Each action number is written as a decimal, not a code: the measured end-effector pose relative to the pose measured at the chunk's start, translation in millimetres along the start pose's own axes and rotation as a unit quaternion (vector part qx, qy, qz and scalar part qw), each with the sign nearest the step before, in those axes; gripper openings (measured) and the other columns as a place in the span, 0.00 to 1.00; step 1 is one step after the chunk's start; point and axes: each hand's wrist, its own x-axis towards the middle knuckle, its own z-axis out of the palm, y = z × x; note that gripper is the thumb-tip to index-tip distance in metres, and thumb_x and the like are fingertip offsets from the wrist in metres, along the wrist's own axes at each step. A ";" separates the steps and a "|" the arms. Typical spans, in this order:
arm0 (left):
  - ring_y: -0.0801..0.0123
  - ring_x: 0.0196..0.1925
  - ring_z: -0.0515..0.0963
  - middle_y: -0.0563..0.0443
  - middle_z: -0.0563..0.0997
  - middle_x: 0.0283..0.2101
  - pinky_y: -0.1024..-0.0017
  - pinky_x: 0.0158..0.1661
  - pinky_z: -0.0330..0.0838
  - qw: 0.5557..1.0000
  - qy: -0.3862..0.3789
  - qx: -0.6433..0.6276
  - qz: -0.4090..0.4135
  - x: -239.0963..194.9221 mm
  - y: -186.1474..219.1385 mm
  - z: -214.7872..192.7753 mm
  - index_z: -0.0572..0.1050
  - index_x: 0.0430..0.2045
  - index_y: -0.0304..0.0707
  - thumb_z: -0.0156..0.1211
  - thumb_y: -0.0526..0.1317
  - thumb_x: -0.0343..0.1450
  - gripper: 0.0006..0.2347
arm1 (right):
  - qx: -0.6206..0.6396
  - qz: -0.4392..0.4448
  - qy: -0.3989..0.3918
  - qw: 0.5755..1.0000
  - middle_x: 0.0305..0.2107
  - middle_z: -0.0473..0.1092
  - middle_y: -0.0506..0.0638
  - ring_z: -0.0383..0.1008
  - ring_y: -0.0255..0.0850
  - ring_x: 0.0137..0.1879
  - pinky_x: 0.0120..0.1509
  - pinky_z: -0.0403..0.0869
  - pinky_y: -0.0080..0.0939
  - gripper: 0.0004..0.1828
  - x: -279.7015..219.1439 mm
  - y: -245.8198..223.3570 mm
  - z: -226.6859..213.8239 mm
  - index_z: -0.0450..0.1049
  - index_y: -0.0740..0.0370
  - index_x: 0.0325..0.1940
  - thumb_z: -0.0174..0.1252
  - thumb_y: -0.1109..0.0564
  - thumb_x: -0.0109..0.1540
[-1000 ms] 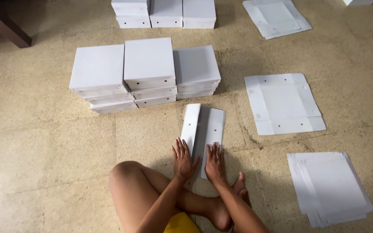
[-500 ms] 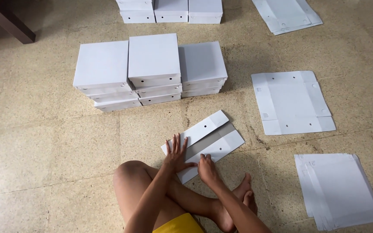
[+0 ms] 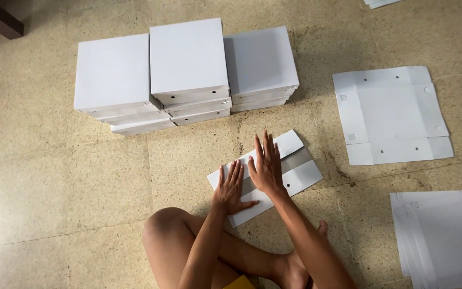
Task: The person sits on the floor and assembles white cardboard boxes by folding flat sheets along pre-scored lines. They fold the sides up, tuck flaps into slots, and stack the completed boxes. The person handles multiple flat sheets and finished boxes during the process.
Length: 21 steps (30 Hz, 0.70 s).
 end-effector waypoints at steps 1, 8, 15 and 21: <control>0.52 0.78 0.47 0.36 0.51 0.75 0.40 0.71 0.34 1.000 -0.004 -0.001 -0.002 -3.6 2.0 -0.7 0.49 0.71 0.30 0.46 0.78 0.58 0.54 | 0.002 0.002 -0.004 1.000 0.69 0.52 0.75 0.53 0.72 0.73 0.73 0.55 0.72 0.33 -9.1 16.6 18.3 0.57 0.71 0.71 0.51 0.59 0.62; 0.48 0.77 0.48 0.34 0.52 0.74 0.39 0.71 0.34 0.999 0.034 -0.009 0.012 -4.6 -1.3 9.2 0.53 0.69 0.30 0.52 0.73 0.58 0.51 | -0.162 0.007 -0.113 0.980 0.75 0.45 0.64 0.42 0.54 0.80 0.81 0.36 0.60 0.37 -18.3 51.0 58.3 0.49 0.67 0.77 0.39 0.45 0.68; 0.49 0.78 0.47 0.36 0.51 0.75 0.47 0.72 0.36 0.995 0.077 -0.051 0.045 -1.4 -2.2 14.3 0.50 0.71 0.33 0.52 0.67 0.61 0.47 | -0.191 -0.006 -0.095 0.977 0.74 0.46 0.64 0.41 0.54 0.80 0.81 0.37 0.60 0.39 -20.0 60.3 67.9 0.49 0.70 0.75 0.38 0.41 0.67; 0.50 0.78 0.45 0.38 0.50 0.76 0.48 0.73 0.34 0.996 0.065 -0.037 0.043 -1.3 -3.9 13.0 0.49 0.72 0.35 0.53 0.66 0.62 0.47 | -0.117 0.033 -0.047 0.991 0.71 0.48 0.72 0.46 0.63 0.78 0.81 0.45 0.58 0.42 -24.1 65.9 71.8 0.51 0.75 0.73 0.46 0.41 0.64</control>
